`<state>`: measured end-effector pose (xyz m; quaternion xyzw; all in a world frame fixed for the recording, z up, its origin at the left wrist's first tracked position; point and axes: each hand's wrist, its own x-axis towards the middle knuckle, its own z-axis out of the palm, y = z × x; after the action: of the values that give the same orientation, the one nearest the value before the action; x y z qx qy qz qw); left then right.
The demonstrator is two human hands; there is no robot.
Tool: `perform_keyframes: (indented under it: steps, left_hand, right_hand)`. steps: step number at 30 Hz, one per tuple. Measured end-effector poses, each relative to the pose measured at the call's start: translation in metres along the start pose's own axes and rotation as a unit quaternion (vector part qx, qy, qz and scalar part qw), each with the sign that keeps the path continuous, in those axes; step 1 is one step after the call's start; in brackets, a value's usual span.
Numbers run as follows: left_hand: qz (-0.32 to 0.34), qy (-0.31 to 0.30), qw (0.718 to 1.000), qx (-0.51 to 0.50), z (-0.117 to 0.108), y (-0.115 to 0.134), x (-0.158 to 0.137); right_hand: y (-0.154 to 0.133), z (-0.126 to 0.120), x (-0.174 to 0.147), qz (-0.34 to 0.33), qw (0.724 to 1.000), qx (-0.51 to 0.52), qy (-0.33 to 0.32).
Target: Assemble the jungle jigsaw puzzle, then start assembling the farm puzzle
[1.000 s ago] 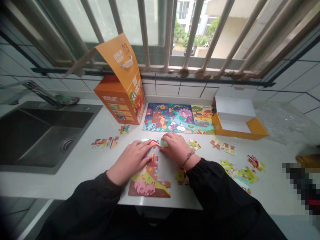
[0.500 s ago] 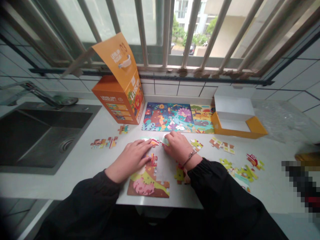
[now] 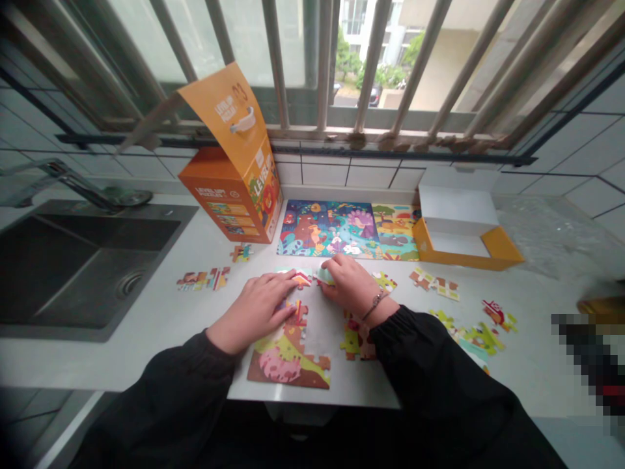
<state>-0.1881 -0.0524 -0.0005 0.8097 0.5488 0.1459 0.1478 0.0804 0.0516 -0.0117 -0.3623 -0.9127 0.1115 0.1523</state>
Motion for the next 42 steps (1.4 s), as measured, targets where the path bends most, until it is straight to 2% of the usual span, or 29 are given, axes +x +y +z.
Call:
perform_keyframes:
  steps: [11,18,25,36,42]
  left_hand:
    - [0.006,-0.003,1.000,0.007,0.002,-0.002,-0.001]
    - [-0.003,0.000,1.000,0.006,0.005,-0.001,-0.002]
    - [-0.001,0.002,0.999,0.045,0.009,0.003,-0.002]
    - [-0.014,0.001,0.992,0.122,0.008,0.015,-0.007]
    - [-0.016,0.005,0.991,0.132,0.013,0.015,-0.009]
  right_hand:
    - [-0.001,0.001,0.004,-0.026,0.999,0.019,0.007]
    - [-0.003,0.000,0.010,-0.060,0.998,0.023,-0.017]
    - [-0.012,-0.002,0.012,-0.085,0.994,-0.048,-0.048]
    - [-0.037,-0.004,0.008,-0.033,0.984,-0.139,-0.103]
    - [-0.042,-0.001,0.007,-0.046,0.978,-0.172,-0.111]
